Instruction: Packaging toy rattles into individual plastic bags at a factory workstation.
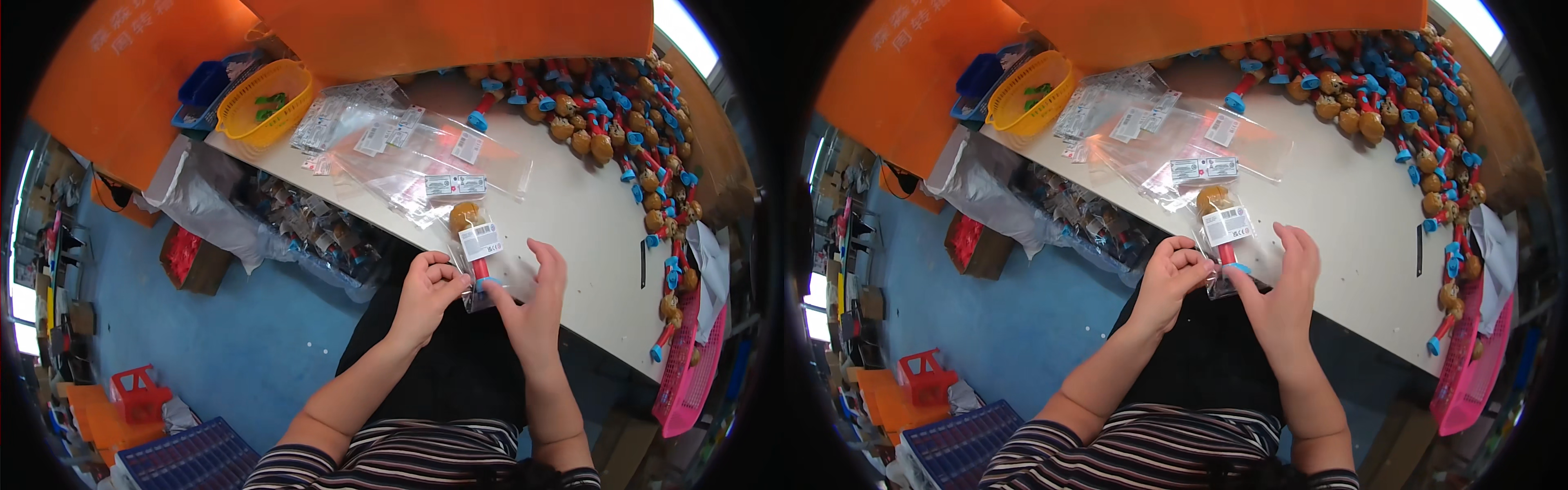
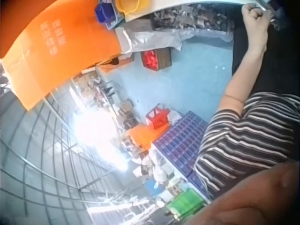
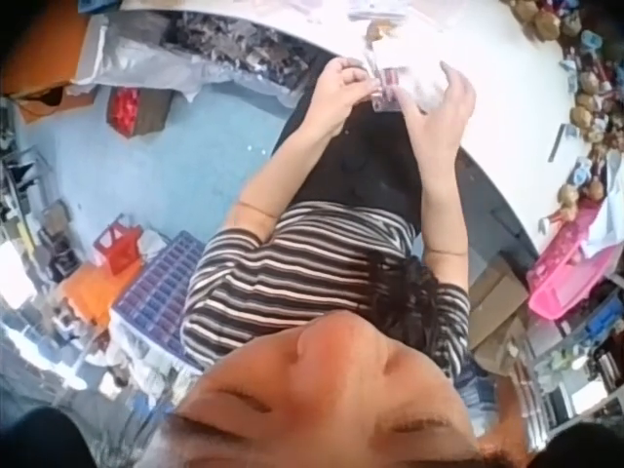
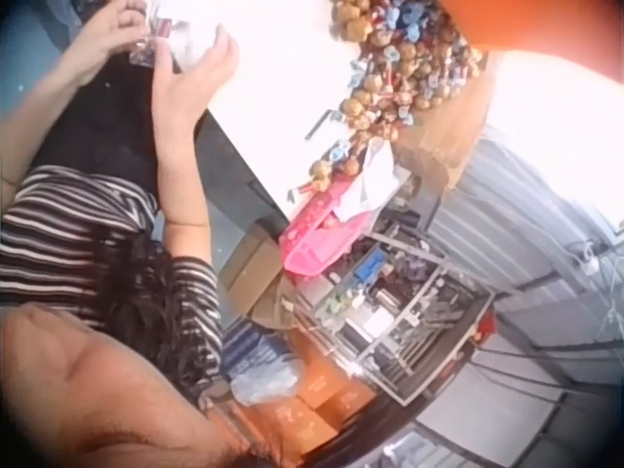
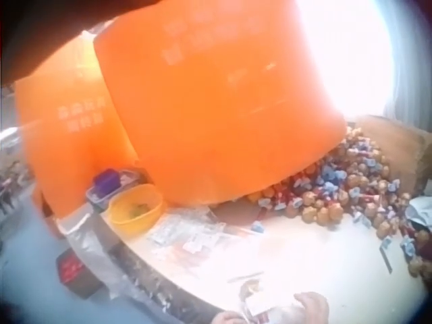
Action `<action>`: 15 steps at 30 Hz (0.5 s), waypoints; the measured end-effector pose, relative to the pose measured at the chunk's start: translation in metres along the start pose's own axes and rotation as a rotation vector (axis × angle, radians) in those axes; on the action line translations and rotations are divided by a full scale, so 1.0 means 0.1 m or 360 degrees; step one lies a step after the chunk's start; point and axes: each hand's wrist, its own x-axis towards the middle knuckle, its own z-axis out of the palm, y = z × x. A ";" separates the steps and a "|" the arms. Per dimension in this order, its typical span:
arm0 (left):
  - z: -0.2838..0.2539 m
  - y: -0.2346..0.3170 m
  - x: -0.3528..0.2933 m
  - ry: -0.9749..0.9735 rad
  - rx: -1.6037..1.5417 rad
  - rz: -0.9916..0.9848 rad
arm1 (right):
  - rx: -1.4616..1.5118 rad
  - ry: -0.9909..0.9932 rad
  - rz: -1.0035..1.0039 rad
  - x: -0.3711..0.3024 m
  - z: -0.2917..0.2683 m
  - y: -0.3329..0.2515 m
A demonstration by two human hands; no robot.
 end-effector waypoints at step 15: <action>0.04 0.14 0.00 -0.0112 0.0207 0.0089 | 0.0323 -0.0256 -0.0106 -0.46 -0.15 0.05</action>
